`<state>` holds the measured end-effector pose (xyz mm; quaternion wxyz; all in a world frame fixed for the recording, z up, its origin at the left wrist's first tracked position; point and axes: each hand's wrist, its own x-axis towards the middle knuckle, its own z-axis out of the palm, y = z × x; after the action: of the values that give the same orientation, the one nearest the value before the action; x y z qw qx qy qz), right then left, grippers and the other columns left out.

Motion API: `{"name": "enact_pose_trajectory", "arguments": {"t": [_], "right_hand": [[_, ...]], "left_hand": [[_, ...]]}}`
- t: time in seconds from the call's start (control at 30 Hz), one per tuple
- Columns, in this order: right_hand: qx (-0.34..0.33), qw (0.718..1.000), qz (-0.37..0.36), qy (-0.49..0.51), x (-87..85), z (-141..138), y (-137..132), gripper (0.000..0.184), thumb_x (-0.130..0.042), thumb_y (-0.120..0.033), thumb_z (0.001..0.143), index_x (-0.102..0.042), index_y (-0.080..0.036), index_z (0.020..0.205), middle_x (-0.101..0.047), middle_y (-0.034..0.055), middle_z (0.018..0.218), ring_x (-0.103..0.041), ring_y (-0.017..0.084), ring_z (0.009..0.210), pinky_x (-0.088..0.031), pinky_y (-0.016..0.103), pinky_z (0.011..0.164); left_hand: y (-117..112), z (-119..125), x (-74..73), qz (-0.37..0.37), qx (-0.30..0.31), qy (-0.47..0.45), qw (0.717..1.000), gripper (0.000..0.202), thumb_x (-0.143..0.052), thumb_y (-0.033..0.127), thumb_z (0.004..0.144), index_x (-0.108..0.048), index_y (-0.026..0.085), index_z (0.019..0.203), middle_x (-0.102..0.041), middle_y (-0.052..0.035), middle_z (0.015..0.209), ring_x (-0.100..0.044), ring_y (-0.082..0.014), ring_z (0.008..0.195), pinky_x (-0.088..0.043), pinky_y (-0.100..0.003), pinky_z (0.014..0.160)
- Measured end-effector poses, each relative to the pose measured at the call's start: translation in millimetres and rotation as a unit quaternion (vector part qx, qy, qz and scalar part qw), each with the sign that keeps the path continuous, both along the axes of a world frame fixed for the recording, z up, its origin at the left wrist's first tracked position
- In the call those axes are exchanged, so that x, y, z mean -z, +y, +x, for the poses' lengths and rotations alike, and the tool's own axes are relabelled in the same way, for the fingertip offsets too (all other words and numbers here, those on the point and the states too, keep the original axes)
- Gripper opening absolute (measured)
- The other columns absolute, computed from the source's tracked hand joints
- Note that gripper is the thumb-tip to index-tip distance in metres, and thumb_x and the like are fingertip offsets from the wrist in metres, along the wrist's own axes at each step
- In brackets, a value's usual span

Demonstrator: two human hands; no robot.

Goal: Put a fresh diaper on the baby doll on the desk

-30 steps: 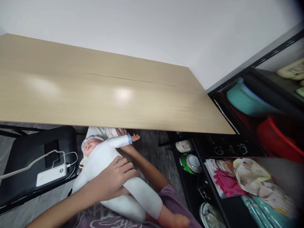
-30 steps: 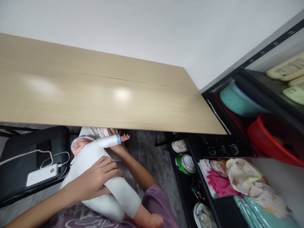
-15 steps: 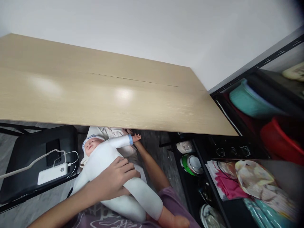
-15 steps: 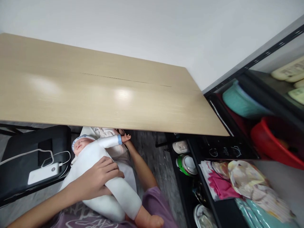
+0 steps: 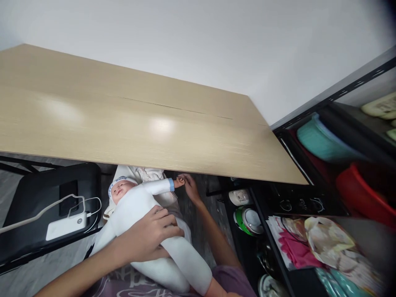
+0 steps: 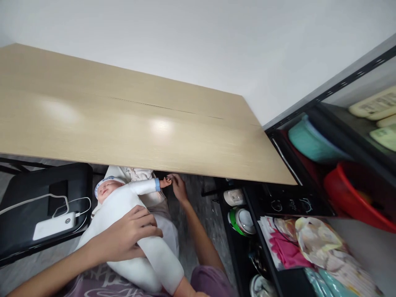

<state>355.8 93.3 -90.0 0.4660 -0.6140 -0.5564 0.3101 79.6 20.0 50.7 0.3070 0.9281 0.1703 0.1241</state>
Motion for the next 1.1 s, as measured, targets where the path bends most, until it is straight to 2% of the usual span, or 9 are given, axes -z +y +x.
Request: {"name": "enact_pose_trajectory", "arguments": {"t": [0.13, 0.33, 0.47, 0.53, 0.6, 0.67, 0.77, 0.83, 1.1], "right_hand": [[0.041, 0.998, 0.047, -0.017, -21.7, 10.8, -25.8, 0.029, -0.064, -0.055, 0.110, -0.067, -0.026, 0.112, -0.079, 0.0092, 0.112, -0.076, 0.028, 0.108, -0.063, 0.048, 0.104], [-0.243, 0.949, 0.027, -0.200, -70.0, -27.9, -24.8, 0.054, -0.074, -0.045, 0.110, -0.060, -0.026, 0.158, -0.073, 0.0129, 0.152, -0.068, 0.032, 0.140, -0.052, 0.052, 0.122], [-0.304, 0.907, -0.015, -0.290, -83.2, -52.7, -2.9, 0.062, -0.084, -0.054, 0.104, -0.066, -0.020, 0.153, -0.074, 0.0154, 0.149, -0.068, 0.034, 0.138, -0.051, 0.052, 0.121], [-0.308, 0.897, -0.010, -0.318, -92.5, -61.1, 4.2, 0.059, -0.088, -0.056, 0.101, -0.071, -0.019, 0.144, -0.075, 0.0142, 0.140, -0.069, 0.033, 0.132, -0.052, 0.050, 0.117], [-0.317, 0.885, 0.010, -0.342, -104.6, -69.3, 7.6, 0.054, -0.087, -0.056, 0.101, -0.073, -0.019, 0.138, -0.075, 0.0123, 0.133, -0.068, 0.031, 0.128, -0.053, 0.048, 0.113], [-0.331, 0.871, 0.037, -0.361, -117.4, -78.3, 9.0, 0.049, -0.084, -0.056, 0.104, -0.074, -0.020, 0.135, -0.074, 0.0115, 0.130, -0.067, 0.030, 0.125, -0.053, 0.046, 0.111], [-0.345, 0.858, 0.078, -0.372, -132.9, -92.3, 9.9, 0.047, -0.077, -0.058, 0.108, -0.073, -0.019, 0.135, -0.073, 0.0118, 0.131, -0.066, 0.030, 0.124, -0.052, 0.045, 0.111], [-0.353, 0.856, 0.102, -0.363, -140.6, -99.5, 9.5, 0.048, -0.075, -0.057, 0.110, -0.071, -0.019, 0.139, -0.073, 0.0122, 0.134, -0.065, 0.030, 0.127, -0.053, 0.046, 0.113], [-0.306, 0.899, 0.166, -0.264, -172.8, -81.0, 0.5, 0.043, -0.076, -0.053, 0.110, -0.070, -0.026, 0.144, -0.075, 0.0104, 0.132, -0.070, 0.030, 0.126, -0.057, 0.047, 0.111]], "left_hand": [[0.8, 1.0, 0.7, -0.015, 0.014, -0.012, 1.000, 0.037, -0.080, 0.042, 0.105, -0.072, 0.028, 0.138, -0.076, -0.0047, 0.120, -0.067, -0.0294, 0.111, -0.045, -0.045, 0.102], [7.4, -4.2, -13.7, -0.087, 0.011, -0.050, 0.995, 0.044, -0.084, 0.043, 0.103, -0.069, 0.028, 0.142, -0.078, -0.0062, 0.135, -0.068, -0.0296, 0.125, -0.048, -0.045, 0.116], [-1.3, -31.7, -9.5, -0.133, -0.075, -0.089, 0.984, 0.038, -0.079, 0.042, 0.108, -0.065, 0.032, 0.141, -0.071, -0.0077, 0.145, -0.064, -0.0290, 0.140, -0.050, -0.044, 0.122], [-13.8, -55.6, 13.4, -0.114, -0.217, -0.149, 0.958, 0.023, -0.068, 0.033, 0.113, -0.063, 0.031, 0.135, -0.070, -0.0085, 0.141, -0.065, -0.0272, 0.137, -0.054, -0.044, 0.119], [-27.9, -84.9, 49.0, -0.083, -0.407, -0.219, 0.883, 0.014, -0.065, 0.035, 0.114, -0.059, 0.029, 0.124, -0.069, -0.0087, 0.132, -0.068, -0.0268, 0.129, -0.055, -0.045, 0.116], [-39.5, -116.2, 87.7, -0.095, -0.519, -0.219, 0.821, 0.026, -0.071, 0.048, 0.109, -0.057, 0.028, 0.116, -0.067, -0.0095, 0.131, -0.068, -0.0296, 0.129, -0.055, -0.051, 0.117], [-47.8, -156.8, 129.3, -0.216, -0.555, -0.155, 0.788, 0.059, -0.081, 0.076, 0.091, -0.063, 0.027, 0.119, -0.071, -0.0112, 0.127, -0.071, -0.0355, 0.126, -0.061, -0.055, 0.112], [-48.6, -173.4, 139.0, -0.320, -0.531, -0.119, 0.775, 0.075, -0.083, 0.086, 0.079, -0.067, 0.026, 0.121, -0.076, -0.0115, 0.119, -0.075, -0.0380, 0.119, -0.065, -0.055, 0.105], [-32.9, -168.0, 96.3, -0.280, -0.472, 0.004, 0.836, 0.074, -0.089, 0.063, 0.074, -0.072, 0.029, 0.138, -0.083, -0.0099, 0.123, -0.078, -0.0428, 0.120, -0.067, -0.055, 0.106]]}}
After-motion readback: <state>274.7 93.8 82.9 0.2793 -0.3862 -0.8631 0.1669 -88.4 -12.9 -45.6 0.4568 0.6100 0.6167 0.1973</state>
